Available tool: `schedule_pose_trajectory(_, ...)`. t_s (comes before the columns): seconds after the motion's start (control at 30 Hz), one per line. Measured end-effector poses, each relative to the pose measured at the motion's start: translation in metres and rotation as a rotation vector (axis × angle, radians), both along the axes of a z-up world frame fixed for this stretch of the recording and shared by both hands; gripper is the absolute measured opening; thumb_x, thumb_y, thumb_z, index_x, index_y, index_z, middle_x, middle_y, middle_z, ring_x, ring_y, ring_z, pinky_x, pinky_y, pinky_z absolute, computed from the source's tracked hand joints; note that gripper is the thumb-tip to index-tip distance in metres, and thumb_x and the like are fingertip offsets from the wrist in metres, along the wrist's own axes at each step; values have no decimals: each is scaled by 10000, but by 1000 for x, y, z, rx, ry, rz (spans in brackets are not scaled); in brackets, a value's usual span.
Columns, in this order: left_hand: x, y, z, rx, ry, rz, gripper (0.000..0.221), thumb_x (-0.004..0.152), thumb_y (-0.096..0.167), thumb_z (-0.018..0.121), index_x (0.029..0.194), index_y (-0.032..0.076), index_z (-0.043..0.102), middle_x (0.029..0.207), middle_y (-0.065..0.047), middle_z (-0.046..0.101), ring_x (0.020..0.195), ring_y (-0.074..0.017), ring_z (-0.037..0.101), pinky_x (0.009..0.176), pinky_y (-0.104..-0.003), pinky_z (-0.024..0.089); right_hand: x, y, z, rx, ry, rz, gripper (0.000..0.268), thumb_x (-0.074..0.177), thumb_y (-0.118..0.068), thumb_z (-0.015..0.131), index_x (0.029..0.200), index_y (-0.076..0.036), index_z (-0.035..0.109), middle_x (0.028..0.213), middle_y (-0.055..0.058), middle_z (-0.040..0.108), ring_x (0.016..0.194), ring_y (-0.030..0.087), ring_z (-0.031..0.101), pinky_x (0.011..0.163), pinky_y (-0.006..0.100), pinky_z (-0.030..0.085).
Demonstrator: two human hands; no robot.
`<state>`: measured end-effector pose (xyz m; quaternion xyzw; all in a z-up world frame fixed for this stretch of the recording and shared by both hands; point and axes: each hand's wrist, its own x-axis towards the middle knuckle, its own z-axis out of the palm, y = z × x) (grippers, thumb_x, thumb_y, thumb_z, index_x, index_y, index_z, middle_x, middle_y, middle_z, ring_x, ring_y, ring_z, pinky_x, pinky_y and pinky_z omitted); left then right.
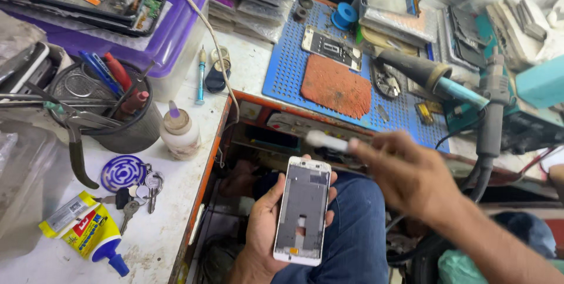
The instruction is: The person cleans the inside of a white smartphone chassis using a small brush and a screwdriver. They then wipe the interior with a cloth and use a heat gun on the device.
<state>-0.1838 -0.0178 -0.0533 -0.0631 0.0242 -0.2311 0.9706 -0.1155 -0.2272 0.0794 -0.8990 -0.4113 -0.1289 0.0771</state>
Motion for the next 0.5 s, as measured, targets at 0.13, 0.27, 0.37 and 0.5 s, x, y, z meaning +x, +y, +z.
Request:
schedule_pose_trajectory(0.13, 0, 1, 1, -28, 4, -10, 614, 1065, 429, 413, 1547, 49, 424, 1474, -280, 532, 1243, -365, 623, 946, -506, 590, -9, 32, 19, -69, 83, 338, 607, 711, -64, 728, 1314, -123, 699, 1071, 74, 656, 731, 187, 674, 610, 331, 593)
schedule_pose_trajectory(0.27, -4, 2, 4, 14, -41, -17, 565, 1031, 439, 414, 1523, 163, 450, 1443, -245, 546, 1234, -336, 630, 918, -479, 607, -2, 23, 14, 2, 38, 145, 553, 759, -7, 702, 1288, -166, 691, 1072, 73, 648, 733, 173, 690, 600, 307, 597)
schedule_pose_trajectory(0.37, -5, 1, 1, 68, 36, -39, 640, 1082, 454, 416, 1516, -16, 437, 1405, -281, 517, 1230, -364, 618, 920, -500, 605, 3, -2, -13, -59, 50, 74, 536, 790, 10, 711, 1298, -160, 700, 1046, 84, 658, 659, 196, 671, 534, 333, 571)
schedule_pose_trajectory(0.5, -4, 0, 5, -42, -86, -7, 597, 1082, 453, 418, 1549, 82, 441, 1478, -266, 539, 1223, -340, 625, 931, -466, 601, -9, -17, -16, 52, -5, 40, 514, 804, -24, 718, 1300, -158, 694, 1036, 97, 631, 696, 206, 665, 547, 333, 555)
